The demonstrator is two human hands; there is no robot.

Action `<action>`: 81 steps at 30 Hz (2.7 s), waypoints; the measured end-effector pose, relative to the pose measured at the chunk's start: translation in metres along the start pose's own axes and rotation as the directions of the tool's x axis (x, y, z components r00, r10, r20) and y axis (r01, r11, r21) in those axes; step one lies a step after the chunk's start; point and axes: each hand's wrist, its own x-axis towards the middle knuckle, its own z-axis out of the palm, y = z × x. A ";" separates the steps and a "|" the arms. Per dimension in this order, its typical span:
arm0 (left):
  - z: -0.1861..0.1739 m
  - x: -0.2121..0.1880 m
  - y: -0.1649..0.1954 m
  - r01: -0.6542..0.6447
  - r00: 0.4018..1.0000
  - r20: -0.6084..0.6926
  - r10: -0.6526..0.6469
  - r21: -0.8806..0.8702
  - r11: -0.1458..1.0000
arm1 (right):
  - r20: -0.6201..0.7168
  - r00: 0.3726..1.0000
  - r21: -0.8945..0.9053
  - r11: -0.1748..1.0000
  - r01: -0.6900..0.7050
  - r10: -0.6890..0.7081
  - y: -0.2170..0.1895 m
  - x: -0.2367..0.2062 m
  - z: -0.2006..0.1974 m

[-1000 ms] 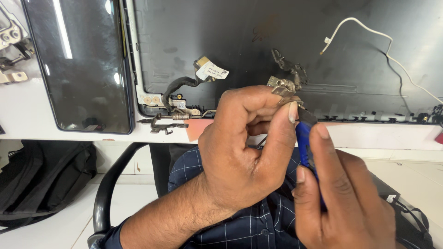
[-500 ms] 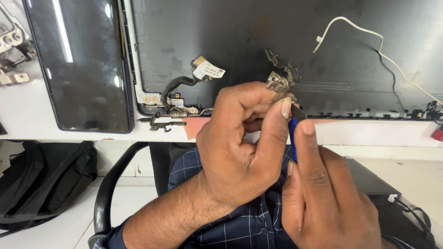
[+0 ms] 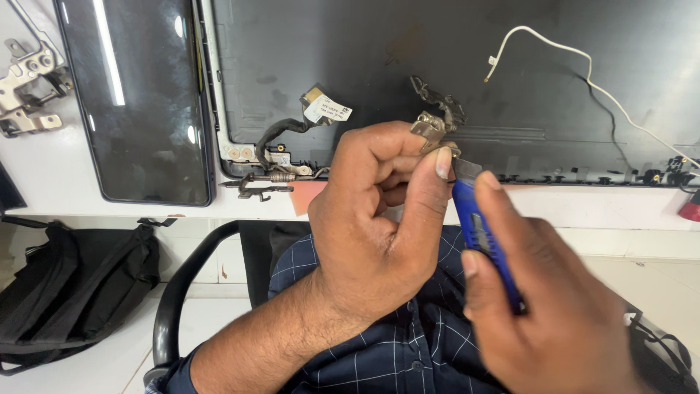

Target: The person uses a utility knife and pliers to scrape and adjust a laptop hinge mechanism. They repeatedly scrape the hinge with the knife, then use pliers to bend and align parts of the hinge, continuing the process throughout the clip.

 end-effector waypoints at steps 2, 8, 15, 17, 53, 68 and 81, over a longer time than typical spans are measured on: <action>0.001 -0.001 -0.002 -0.015 1.000 -0.007 0.015 0.008 1.000 | 0.005 0.942 -0.402 0.862 0.310 -0.337 -0.003 0.002 0.009; 0.000 -0.002 -0.005 -0.042 0.999 0.001 0.042 0.048 0.998 | -0.030 0.894 -0.562 0.747 0.354 -0.446 -0.004 0.001 0.022; 0.000 0.000 -0.005 -0.036 0.999 0.008 0.036 0.017 0.999 | -0.055 0.984 -0.161 0.974 0.158 -0.168 -0.002 0.000 0.007; 0.000 0.000 -0.005 -0.023 1.000 0.012 0.023 0.006 1.000 | -0.062 0.986 -0.073 0.986 0.148 -0.152 0.004 0.000 0.000; 0.001 0.003 0.008 0.095 0.995 0.044 -0.085 -0.335 0.938 | -0.045 0.995 0.790 0.613 -0.022 0.093 0.050 -0.005 0.016; 0.017 0.000 0.030 -0.109 0.993 0.057 0.102 0.128 0.986 | -0.218 0.957 0.699 0.715 0.014 0.193 0.029 0.024 0.021; 0.033 -0.001 0.034 -0.278 0.958 0.138 0.253 0.218 0.935 | -0.434 0.892 0.500 0.857 0.123 0.125 0.040 0.031 0.018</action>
